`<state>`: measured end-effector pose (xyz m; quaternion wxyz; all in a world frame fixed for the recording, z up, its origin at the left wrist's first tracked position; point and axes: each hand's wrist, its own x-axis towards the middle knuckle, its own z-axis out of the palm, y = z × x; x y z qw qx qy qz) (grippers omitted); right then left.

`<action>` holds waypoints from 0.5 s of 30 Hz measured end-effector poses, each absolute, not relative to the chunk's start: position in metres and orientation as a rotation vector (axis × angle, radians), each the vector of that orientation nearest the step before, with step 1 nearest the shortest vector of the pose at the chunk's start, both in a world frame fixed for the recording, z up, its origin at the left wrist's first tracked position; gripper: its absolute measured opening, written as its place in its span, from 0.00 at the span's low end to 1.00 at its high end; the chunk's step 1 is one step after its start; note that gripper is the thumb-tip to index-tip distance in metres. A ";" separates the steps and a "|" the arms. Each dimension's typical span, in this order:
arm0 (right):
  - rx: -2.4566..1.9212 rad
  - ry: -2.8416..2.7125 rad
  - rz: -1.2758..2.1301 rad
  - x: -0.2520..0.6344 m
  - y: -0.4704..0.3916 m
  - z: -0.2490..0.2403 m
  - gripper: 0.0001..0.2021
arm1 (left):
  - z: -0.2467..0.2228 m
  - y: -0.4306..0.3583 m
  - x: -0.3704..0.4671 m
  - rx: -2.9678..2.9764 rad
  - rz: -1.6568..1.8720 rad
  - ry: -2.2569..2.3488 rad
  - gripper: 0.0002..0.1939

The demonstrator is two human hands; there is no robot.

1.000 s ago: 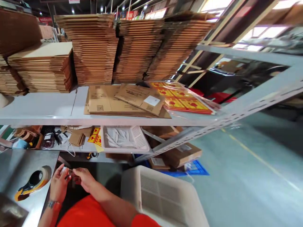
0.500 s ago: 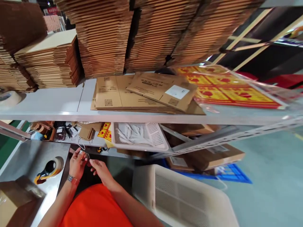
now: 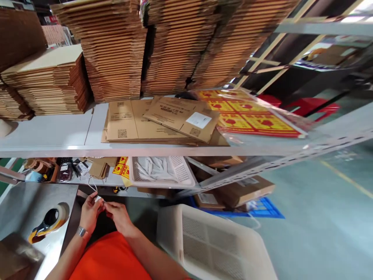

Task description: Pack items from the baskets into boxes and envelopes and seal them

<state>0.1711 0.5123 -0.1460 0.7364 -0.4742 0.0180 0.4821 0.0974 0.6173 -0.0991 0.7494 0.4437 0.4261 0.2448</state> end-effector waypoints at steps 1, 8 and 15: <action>-1.061 0.066 1.046 0.172 0.512 -0.149 0.25 | -0.102 0.620 0.096 1.061 0.536 0.937 0.40; -1.177 0.163 0.970 0.205 0.493 -0.159 0.31 | -0.113 0.634 0.092 1.764 0.353 0.854 0.26; -1.151 0.104 0.941 0.256 0.475 -0.163 0.28 | -0.127 0.636 0.094 1.774 0.211 0.927 0.30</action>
